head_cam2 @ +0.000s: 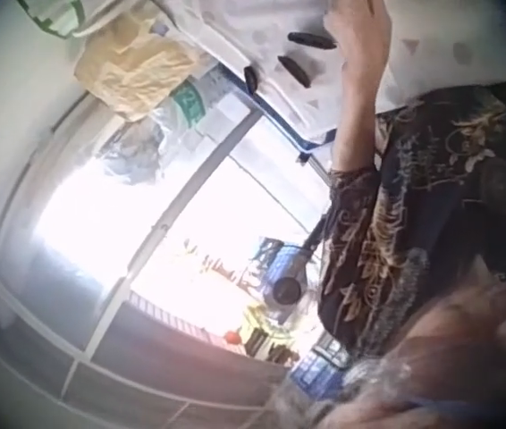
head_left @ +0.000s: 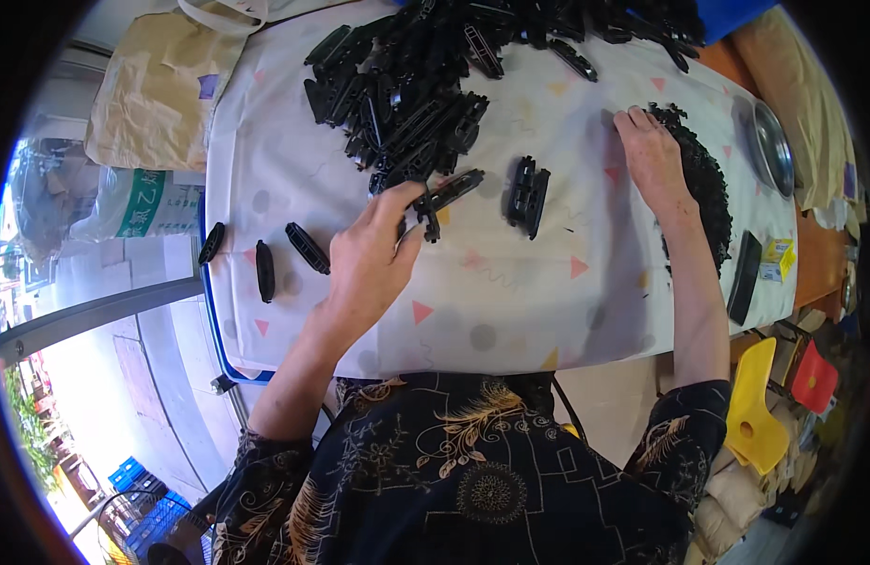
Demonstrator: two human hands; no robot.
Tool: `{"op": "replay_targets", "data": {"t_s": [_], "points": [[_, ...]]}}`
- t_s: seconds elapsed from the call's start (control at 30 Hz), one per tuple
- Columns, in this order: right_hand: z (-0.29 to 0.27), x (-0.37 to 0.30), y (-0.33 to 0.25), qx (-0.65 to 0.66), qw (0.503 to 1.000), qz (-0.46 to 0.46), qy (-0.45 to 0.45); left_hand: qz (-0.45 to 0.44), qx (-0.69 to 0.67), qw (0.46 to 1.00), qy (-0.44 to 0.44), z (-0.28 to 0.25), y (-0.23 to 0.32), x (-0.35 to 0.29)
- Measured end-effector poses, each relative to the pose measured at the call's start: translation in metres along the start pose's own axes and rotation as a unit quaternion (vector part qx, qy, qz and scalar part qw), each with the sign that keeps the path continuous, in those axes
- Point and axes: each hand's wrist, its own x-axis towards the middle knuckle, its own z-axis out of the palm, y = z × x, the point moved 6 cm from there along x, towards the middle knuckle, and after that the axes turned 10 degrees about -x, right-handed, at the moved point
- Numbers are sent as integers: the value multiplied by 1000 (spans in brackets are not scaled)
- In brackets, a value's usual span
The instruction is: Assembling small black plastic parts by hand on a workbench.
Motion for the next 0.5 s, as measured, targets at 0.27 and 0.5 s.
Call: {"op": "replay_targets", "data": {"t_s": [0.27,0.5], "points": [[-36,-62,-50,668,711,202,93,121,271,950,-93,-2,8,4],[-80,-118,-107,712,646,199,192,127,175,974,-63,-9,4,-19]]}}
